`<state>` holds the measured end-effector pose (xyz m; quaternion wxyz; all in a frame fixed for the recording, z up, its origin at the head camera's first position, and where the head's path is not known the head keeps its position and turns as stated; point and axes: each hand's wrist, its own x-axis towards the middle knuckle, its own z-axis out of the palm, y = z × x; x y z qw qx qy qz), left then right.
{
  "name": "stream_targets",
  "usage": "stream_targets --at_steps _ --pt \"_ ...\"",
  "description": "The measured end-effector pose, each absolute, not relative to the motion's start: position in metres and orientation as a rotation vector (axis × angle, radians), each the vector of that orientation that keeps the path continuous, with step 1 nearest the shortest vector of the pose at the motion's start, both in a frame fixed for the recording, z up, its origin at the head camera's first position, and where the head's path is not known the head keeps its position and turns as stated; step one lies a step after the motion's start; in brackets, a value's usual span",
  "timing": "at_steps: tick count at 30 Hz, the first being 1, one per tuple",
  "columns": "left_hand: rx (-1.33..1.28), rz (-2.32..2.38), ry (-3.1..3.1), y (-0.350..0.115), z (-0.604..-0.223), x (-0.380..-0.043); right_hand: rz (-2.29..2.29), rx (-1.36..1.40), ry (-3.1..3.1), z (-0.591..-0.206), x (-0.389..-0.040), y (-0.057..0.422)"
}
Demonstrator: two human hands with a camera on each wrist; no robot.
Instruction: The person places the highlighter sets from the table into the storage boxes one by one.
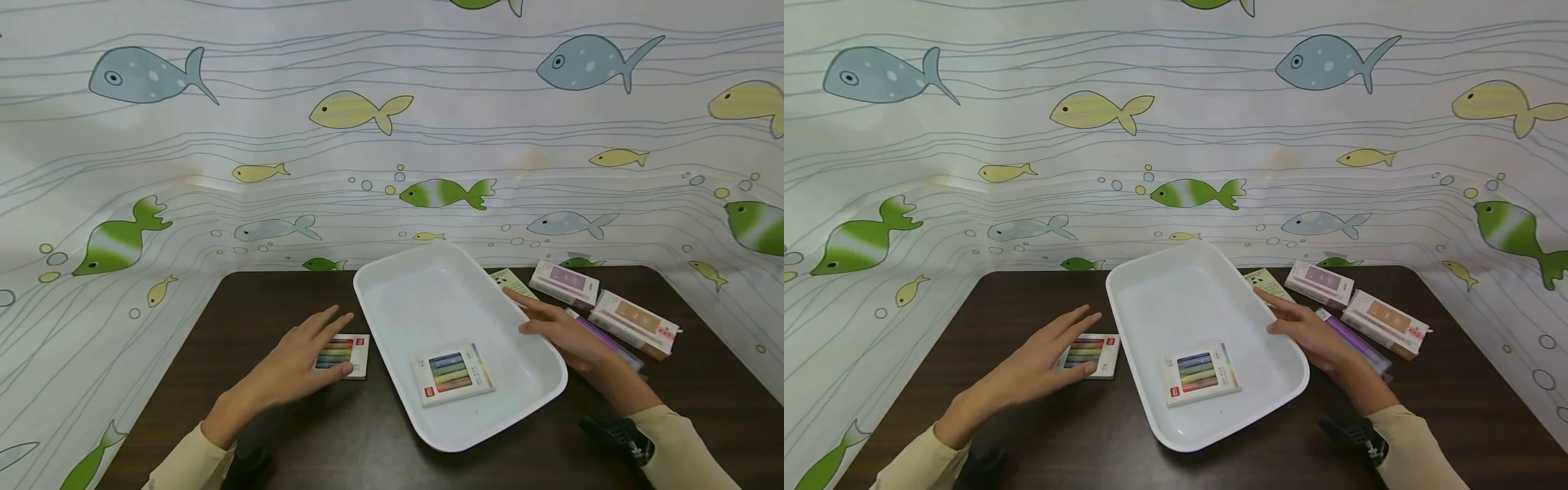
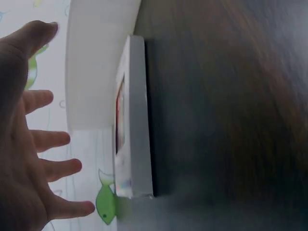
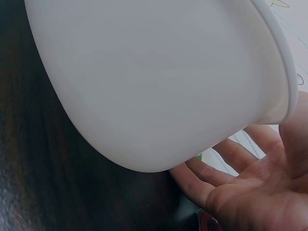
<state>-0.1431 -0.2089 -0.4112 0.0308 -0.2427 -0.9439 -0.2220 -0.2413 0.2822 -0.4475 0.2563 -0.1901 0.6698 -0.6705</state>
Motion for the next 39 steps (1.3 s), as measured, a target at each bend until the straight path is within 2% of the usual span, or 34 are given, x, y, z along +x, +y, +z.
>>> stream_targets --at_steps 5,21,39 --pt "-0.674 -0.612 -2.971 -0.222 -0.414 -0.147 -1.813 -0.514 1.829 -0.447 -0.242 0.282" --pt "-0.676 -0.632 -3.031 -0.244 -0.416 -0.159 -1.851 -0.527 1.786 -0.445 -0.24 0.283" --pt "-0.83 -0.666 -3.042 -0.254 -0.424 -0.159 -1.81 -0.501 1.843 -0.446 -0.239 0.28"
